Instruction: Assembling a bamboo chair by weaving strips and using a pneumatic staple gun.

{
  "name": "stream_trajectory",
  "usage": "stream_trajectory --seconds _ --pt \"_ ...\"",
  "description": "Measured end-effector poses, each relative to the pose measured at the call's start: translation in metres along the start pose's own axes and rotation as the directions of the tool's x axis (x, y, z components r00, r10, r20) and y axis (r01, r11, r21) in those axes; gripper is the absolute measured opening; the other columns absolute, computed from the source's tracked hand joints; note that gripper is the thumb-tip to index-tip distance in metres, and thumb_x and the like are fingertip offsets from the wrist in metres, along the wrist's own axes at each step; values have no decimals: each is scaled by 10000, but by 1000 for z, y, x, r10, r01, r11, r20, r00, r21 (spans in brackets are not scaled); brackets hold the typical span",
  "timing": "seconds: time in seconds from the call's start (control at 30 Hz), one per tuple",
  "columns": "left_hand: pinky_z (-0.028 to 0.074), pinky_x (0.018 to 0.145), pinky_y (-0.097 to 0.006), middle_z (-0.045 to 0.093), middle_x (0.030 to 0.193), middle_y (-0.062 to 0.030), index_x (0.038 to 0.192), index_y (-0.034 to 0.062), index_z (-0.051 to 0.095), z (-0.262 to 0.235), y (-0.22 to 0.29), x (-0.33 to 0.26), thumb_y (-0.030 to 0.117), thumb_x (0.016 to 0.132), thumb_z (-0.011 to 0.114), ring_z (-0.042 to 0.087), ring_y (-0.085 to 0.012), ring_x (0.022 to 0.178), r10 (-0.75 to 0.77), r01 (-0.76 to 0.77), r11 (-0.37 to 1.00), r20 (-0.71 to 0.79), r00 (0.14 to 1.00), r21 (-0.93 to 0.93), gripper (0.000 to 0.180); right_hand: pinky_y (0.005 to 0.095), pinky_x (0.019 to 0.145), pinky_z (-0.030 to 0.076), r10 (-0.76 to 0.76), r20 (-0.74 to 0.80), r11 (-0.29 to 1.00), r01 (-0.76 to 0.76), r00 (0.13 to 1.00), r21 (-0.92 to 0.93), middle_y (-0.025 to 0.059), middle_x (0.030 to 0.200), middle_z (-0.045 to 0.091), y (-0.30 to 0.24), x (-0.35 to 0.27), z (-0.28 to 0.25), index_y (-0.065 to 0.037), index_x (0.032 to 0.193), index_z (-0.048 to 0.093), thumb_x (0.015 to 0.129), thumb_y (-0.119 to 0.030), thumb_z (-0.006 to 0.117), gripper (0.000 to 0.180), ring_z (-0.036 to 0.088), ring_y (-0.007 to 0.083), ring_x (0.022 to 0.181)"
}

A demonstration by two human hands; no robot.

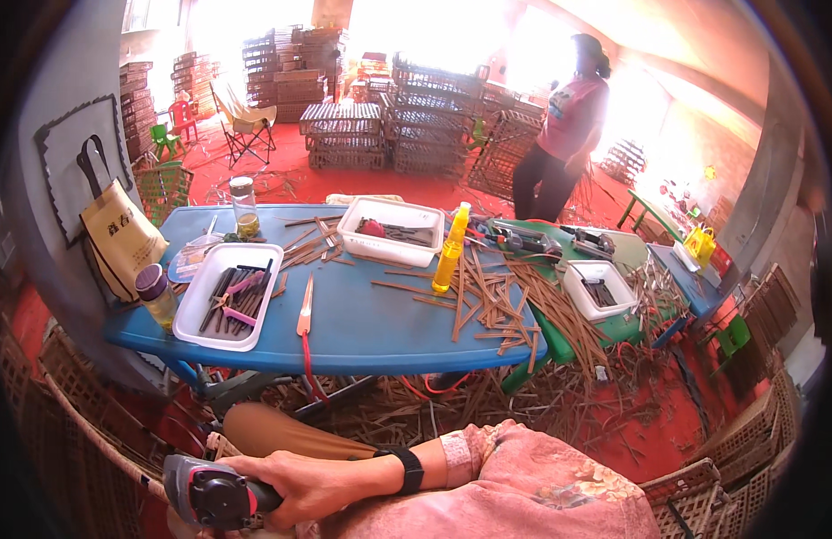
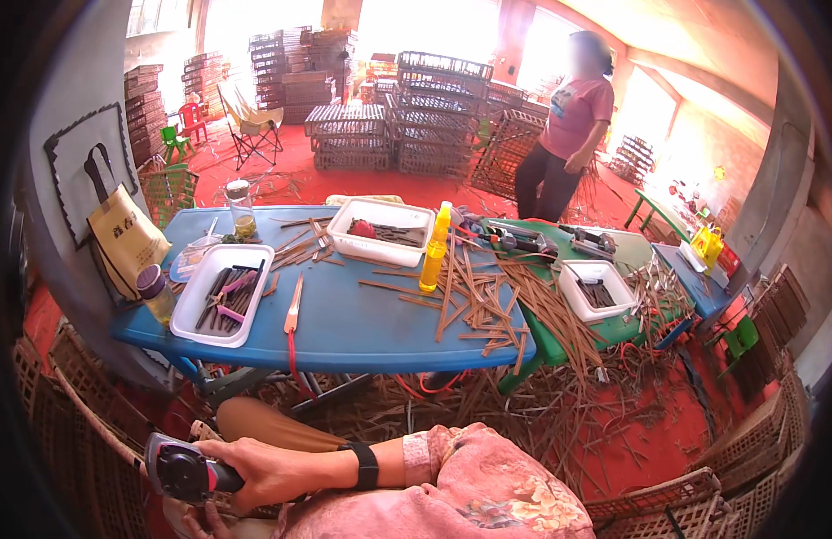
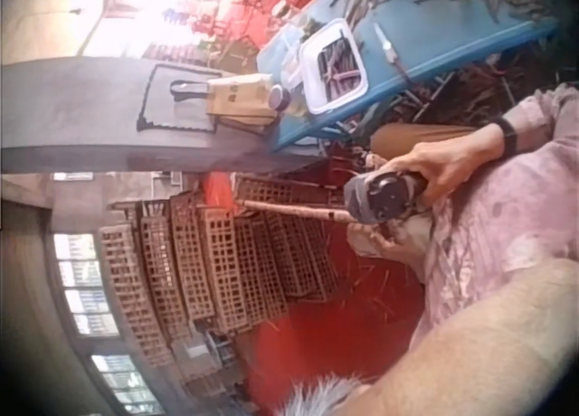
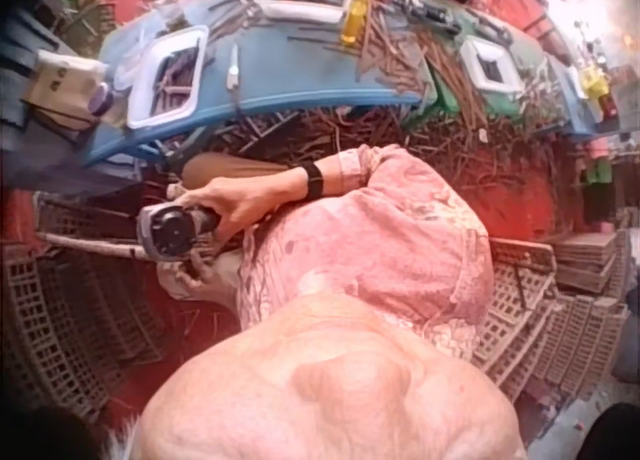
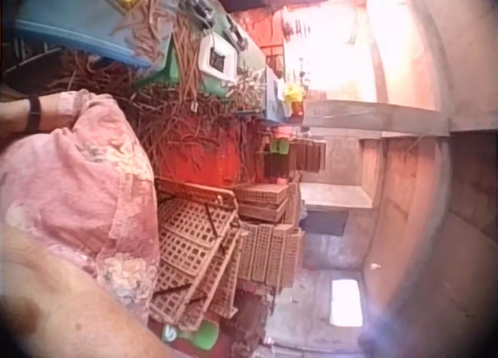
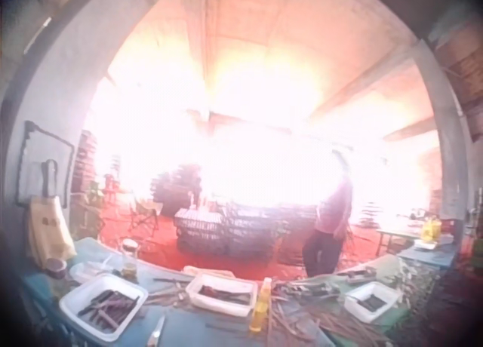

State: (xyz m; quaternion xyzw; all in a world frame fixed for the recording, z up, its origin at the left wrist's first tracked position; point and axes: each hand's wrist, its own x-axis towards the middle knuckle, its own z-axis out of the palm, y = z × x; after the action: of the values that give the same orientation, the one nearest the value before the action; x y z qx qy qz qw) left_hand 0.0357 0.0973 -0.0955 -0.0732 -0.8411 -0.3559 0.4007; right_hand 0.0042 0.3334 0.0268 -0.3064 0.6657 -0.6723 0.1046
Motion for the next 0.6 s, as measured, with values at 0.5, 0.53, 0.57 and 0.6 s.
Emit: stream_trajectory --seconds 0.5,0.53,0.57,0.6 --pt "448 844 -542 617 971 -227 1010 -36 635 4 24 16 303 911 688 604 -363 926 92 -91 996 51 994 -17 356 378 787 506 25 49 1000 -25 998 -4 171 971 656 -1 0 -4 -53 1478 322 689 -25 664 860 658 294 867" --pt "448 847 -538 617 976 -227 1017 -36 632 6 22 14 302 913 684 603 -363 931 87 -85 996 65 994 -28 357 377 783 508 44 60 999 -44 997 -8 171 970 657 -2 0 -5 -52 1480 318 689 -21 666 864 660 291 864" --pt "448 850 -534 617 981 -227 1024 -36 629 8 20 13 302 915 680 603 -363 935 82 -79 996 79 993 -38 359 377 783 508 50 57 999 -50 997 -3 171 970 657 -3 0 -6 -52 1480 318 689 -21 666 864 660 291 864" --pt "448 853 -531 617 986 -227 1031 -36 626 10 19 11 302 917 676 602 -363 939 76 -72 996 91 993 -47 360 376 779 509 52 58 999 -52 997 -15 169 968 656 -4 0 -7 -51 1482 314 691 -22 668 866 658 287 857"
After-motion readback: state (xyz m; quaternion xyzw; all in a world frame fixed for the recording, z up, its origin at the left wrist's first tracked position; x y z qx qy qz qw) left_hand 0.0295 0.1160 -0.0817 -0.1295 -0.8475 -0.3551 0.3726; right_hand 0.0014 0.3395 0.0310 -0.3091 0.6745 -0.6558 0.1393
